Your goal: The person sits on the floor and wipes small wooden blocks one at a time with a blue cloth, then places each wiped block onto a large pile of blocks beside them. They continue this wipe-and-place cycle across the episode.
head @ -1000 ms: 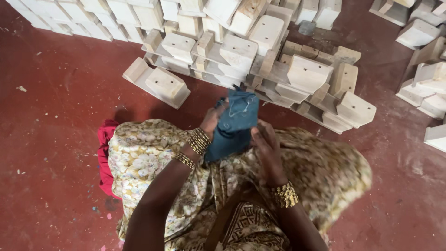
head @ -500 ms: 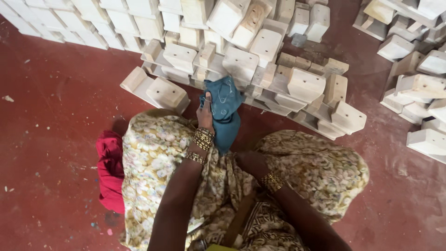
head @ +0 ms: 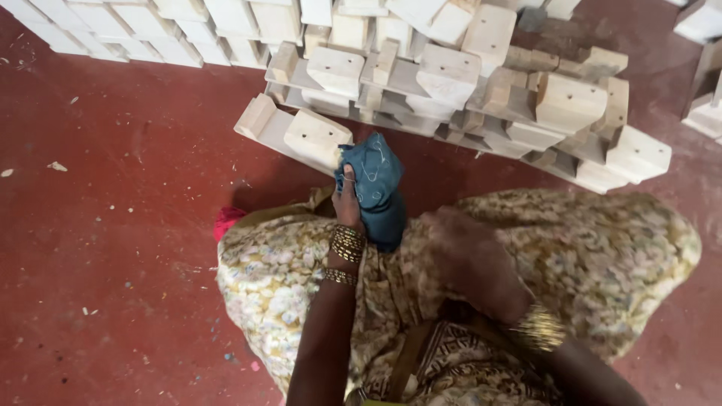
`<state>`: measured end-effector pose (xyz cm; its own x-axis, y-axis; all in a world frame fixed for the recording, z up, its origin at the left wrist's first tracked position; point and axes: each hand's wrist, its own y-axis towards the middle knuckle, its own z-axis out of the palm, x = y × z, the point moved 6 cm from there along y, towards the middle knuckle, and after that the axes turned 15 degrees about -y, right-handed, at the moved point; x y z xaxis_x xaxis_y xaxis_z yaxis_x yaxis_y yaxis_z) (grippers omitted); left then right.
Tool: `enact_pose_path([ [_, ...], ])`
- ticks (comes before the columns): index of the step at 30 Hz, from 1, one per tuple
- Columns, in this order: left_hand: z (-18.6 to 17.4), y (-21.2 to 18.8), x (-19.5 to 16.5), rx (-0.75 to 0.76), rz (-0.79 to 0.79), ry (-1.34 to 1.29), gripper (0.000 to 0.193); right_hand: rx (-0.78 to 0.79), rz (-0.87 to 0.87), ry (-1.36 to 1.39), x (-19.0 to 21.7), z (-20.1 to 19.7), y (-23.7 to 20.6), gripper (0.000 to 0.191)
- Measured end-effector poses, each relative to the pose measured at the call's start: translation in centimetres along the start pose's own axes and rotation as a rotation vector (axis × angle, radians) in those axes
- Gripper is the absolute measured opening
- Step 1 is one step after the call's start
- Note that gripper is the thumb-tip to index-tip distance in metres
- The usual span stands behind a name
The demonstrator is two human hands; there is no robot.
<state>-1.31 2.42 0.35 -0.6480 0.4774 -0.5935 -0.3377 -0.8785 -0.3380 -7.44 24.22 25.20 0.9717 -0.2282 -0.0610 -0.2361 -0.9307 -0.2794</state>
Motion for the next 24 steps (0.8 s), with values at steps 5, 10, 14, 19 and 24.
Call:
enact_pose_path([
  [5, -1.9, 2.3, 2.3, 0.018, -0.082, 0.395, 0.067, -0.96, 0.285, 0.223, -9.9, -9.3, -11.1, 0.024],
  [10, 3.0, 0.5, 5.9, 0.248, -0.397, 0.164, 0.063, -1.11, 0.708, 0.508, -21.3, -1.6, -20.4, 0.023],
  [14, 9.4, -1.7, 10.0, 0.409, -0.445, 0.631, 0.062, -0.882, 0.574, 1.549, -26.7, 10.9, -17.5, 0.021],
  [19, 15.1, -2.4, 16.3, 0.556, -0.396, 0.385, 0.062, -0.406, 0.473, 2.077, -19.9, 23.8, -14.4, 0.019],
  [24, 17.2, 0.0, 22.5, 0.787, -0.169, 0.831, 0.048, -0.277, 0.536, 2.122, -15.2, 27.4, -13.1, 0.021],
])
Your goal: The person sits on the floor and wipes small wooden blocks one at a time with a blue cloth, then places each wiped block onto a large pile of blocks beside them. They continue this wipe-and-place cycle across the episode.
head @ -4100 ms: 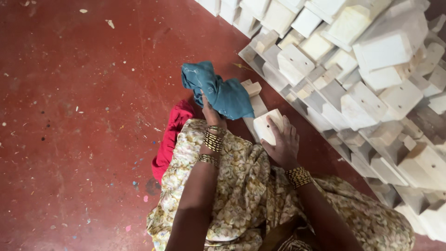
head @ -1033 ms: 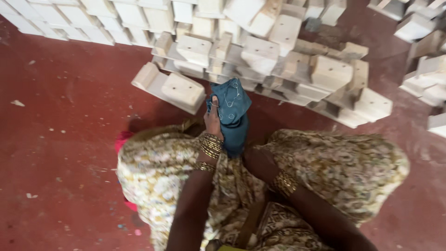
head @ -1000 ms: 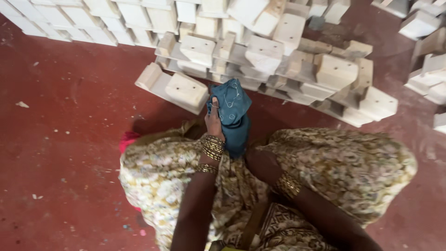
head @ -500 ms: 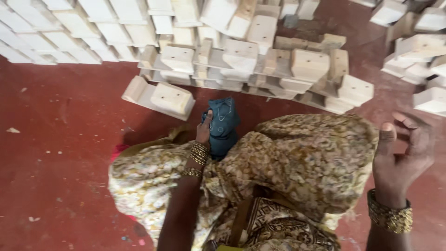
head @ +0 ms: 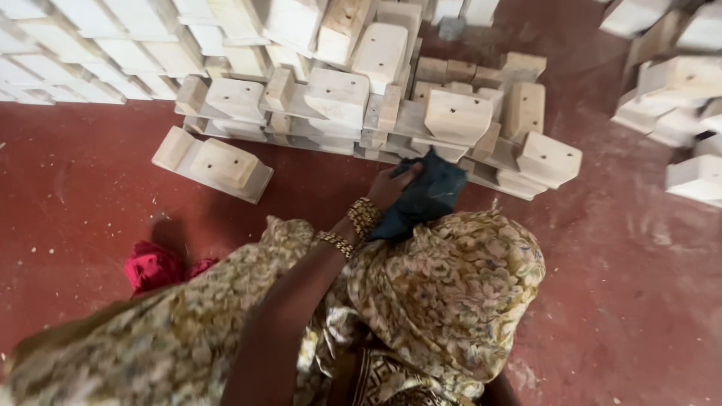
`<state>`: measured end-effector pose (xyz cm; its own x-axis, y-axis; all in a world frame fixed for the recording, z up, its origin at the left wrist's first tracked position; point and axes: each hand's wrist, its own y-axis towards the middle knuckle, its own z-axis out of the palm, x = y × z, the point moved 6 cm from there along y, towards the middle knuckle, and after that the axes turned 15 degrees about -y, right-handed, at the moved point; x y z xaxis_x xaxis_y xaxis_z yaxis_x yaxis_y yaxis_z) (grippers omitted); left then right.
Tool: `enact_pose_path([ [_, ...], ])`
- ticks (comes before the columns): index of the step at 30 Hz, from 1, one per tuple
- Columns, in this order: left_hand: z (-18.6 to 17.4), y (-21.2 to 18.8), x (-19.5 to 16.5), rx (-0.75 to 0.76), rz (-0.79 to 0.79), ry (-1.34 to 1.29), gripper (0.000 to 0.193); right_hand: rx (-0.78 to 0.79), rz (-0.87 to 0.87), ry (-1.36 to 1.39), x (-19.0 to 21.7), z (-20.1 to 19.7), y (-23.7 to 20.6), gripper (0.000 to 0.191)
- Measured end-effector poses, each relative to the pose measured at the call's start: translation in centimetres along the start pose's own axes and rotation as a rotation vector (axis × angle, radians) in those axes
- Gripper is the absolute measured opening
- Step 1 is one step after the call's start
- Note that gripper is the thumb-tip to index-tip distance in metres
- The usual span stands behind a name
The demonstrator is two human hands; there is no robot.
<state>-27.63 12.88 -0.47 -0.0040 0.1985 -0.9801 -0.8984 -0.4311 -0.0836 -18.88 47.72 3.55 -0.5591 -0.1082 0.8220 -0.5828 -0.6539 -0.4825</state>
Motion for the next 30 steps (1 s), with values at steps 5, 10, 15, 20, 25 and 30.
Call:
enact_pose_path([
  [5, 5.3, 3.2, 2.0, 0.109, 0.022, 0.391, 0.038, -0.049, 0.05, -0.042, 3.9, -0.8, 4.7, 0.026],
  [10, 15.3, 3.2, 1.0, 0.192, -0.247, -0.893, 0.038, -0.141, 0.087, -0.064, 6.3, -2.9, 8.3, 0.034],
  [15, 21.0, -0.9, 3.6, 0.327, -0.617, -0.737, 0.043, -0.232, 0.082, -0.076, 5.4, -5.4, 7.4, 0.042],
  [20, 24.4, -3.6, 4.6, 0.421, -0.588, -0.93, 0.038, -0.289, 0.02, -0.097, 7.2, -7.5, 5.5, 0.05],
  [25, 21.8, -5.0, 2.1, 0.352, -0.594, -1.017, 0.039, -0.361, -0.092, -0.125, 8.4, -6.3, 5.2, 0.059],
  [30, 7.0, -3.4, -5.2, -0.015, -0.08, -0.277, 0.066, -0.462, -0.303, -0.208, 11.6, -4.7, 5.7, 0.068],
])
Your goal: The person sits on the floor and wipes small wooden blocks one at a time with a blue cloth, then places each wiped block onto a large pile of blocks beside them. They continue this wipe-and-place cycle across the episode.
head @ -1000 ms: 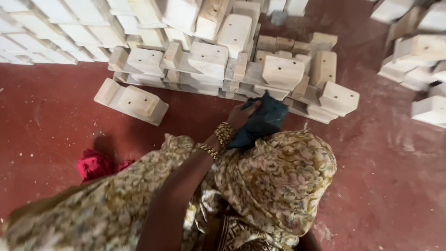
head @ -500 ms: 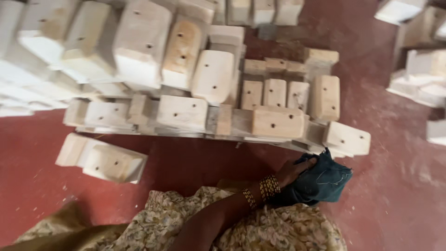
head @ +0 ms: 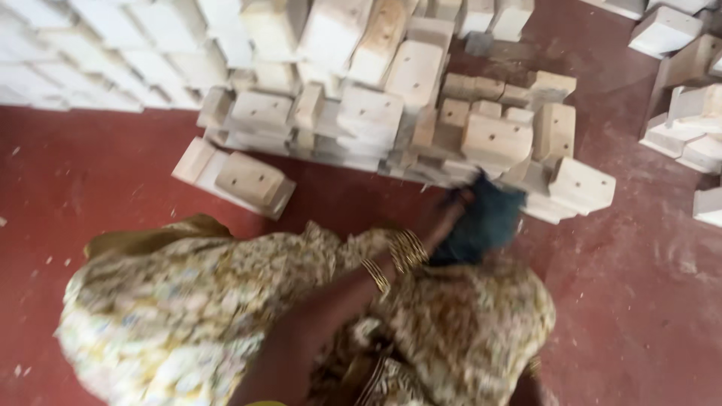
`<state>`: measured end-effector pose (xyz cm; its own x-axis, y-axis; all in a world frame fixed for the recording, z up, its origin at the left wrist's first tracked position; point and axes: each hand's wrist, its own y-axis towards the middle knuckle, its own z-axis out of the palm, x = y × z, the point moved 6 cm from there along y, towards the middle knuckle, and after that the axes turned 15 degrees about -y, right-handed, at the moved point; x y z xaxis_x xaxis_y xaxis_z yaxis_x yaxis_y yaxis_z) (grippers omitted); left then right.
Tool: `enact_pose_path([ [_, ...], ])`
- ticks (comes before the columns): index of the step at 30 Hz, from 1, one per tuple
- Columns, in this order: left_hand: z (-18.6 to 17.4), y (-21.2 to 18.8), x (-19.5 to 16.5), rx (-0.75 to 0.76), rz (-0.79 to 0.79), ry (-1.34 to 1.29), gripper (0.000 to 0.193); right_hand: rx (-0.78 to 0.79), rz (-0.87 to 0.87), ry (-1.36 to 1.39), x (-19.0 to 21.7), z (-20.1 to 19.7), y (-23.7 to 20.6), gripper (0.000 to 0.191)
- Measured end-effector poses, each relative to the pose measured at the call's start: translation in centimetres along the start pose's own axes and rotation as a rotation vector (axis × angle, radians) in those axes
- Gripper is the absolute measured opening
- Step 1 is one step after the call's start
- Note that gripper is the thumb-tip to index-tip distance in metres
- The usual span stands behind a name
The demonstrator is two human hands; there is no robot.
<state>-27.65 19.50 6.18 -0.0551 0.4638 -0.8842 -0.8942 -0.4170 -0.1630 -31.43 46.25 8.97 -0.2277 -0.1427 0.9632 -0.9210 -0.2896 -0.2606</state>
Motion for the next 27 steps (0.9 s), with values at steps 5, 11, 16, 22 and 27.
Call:
enact_pose_path([
  [5, -6.1, -3.4, -7.5, -0.164, 0.046, -0.417, 0.066, -0.086, -0.36, -0.127, 11.6, 1.1, 0.2, 0.077],
  [11, -1.6, -4.9, -9.4, 0.239, 0.018, -0.417, 0.087, 0.212, -1.265, -0.837, 17.7, 16.5, -8.9, 0.093],
  [16, -9.2, -4.8, -7.1, 0.307, -0.061, 0.155, 0.082, -0.034, -0.906, -0.503, 16.0, 16.0, -9.5, 0.061],
  [22, -18.7, -12.0, 0.7, 0.214, -0.392, 1.203, 0.078, -0.067, -0.75, -0.116, 15.4, 12.3, -8.5, 0.067],
  [27, -19.5, -14.8, -0.2, 0.147, -0.3, 1.071, 0.075, -0.037, -0.916, -0.128, 16.5, 15.0, -9.6, 0.071],
])
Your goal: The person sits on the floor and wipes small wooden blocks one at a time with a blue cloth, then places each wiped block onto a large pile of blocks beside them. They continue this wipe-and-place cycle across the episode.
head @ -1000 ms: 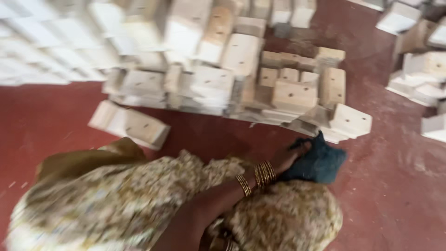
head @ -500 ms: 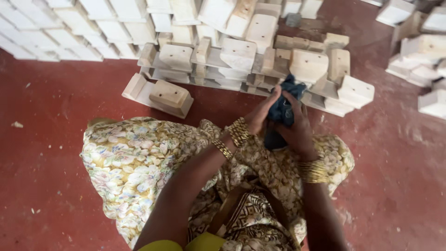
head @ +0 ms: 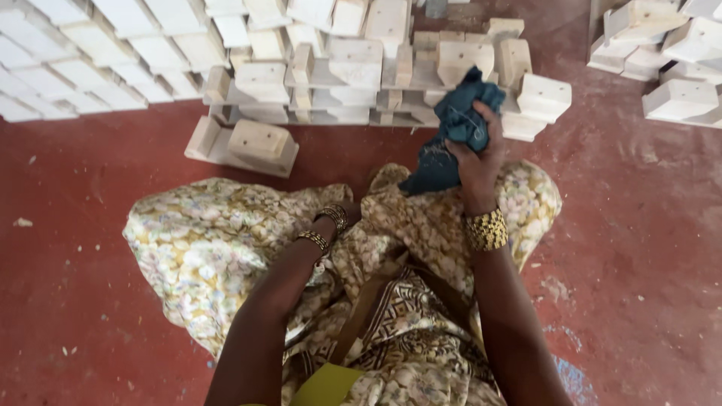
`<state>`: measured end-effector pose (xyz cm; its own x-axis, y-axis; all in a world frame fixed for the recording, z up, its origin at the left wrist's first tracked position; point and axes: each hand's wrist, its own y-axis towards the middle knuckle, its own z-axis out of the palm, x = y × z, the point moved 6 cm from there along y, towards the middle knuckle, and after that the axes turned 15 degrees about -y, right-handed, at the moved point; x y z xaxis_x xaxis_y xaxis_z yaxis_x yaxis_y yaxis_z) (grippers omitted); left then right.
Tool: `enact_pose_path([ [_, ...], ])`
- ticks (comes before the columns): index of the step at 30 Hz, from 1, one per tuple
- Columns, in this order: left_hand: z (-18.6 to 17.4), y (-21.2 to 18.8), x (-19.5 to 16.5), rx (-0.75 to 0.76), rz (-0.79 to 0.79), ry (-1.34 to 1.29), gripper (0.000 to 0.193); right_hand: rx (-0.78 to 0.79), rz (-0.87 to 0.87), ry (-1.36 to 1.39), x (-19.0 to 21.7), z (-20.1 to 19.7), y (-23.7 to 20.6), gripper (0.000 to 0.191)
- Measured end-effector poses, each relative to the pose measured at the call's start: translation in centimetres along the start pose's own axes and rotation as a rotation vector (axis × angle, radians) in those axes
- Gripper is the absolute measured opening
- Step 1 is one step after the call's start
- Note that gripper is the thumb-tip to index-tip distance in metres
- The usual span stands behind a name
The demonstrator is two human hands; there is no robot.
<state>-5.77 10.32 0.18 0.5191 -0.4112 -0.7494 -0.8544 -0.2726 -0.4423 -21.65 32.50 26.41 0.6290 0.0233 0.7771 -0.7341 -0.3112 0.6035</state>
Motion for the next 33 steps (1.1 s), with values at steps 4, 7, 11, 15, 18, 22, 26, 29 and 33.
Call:
enact_pose_path([
  [4, 0.7, -1.5, 0.0, -0.066, -0.019, 0.004, 0.072, 0.075, 0.127, 0.026, 1.1, 1.5, -0.8, 0.069],
  [7, 3.0, -2.1, 0.3, -0.05, -0.035, -0.002, 0.071, 0.124, 0.038, -0.001, 2.9, 1.1, -2.0, 0.07],
  [11, 5.0, -1.7, 0.7, -0.013, -0.019, -0.064, 0.068, 0.046, -0.122, -0.36, 4.0, -1.3, -3.0, 0.073],
  [15, 4.4, -0.4, 0.0, -0.02, 0.005, -0.108, 0.066, 0.088, 0.148, -0.057, 0.9, -2.1, -2.8, 0.07],
  [18, 2.4, -0.3, -0.7, 0.01, 0.096, -0.355, 0.064, 0.073, 0.128, -0.045, 0.1, -1.4, -2.4, 0.072],
  [22, 0.0, -0.4, 0.1, 0.07, 0.133, -0.567, 0.062, 0.109, 0.174, -0.096, -0.1, 0.7, -2.2, 0.072],
  [26, 0.6, 0.7, 2.0, 0.162, 0.06, -0.293, 0.059, 0.214, 0.205, -0.091, 0.5, 3.6, -2.4, 0.07],
  [29, 1.7, 1.4, 2.5, 0.183, 0.046, -0.23, 0.058, 0.235, 0.028, -0.241, 1.9, 4.9, -2.3, 0.069],
  [33, 4.1, 1.2, 2.1, 0.27, 0.096, -0.354, 0.056, 0.253, -0.031, -0.389, 2.1, 5.6, -2.2, 0.069],
])
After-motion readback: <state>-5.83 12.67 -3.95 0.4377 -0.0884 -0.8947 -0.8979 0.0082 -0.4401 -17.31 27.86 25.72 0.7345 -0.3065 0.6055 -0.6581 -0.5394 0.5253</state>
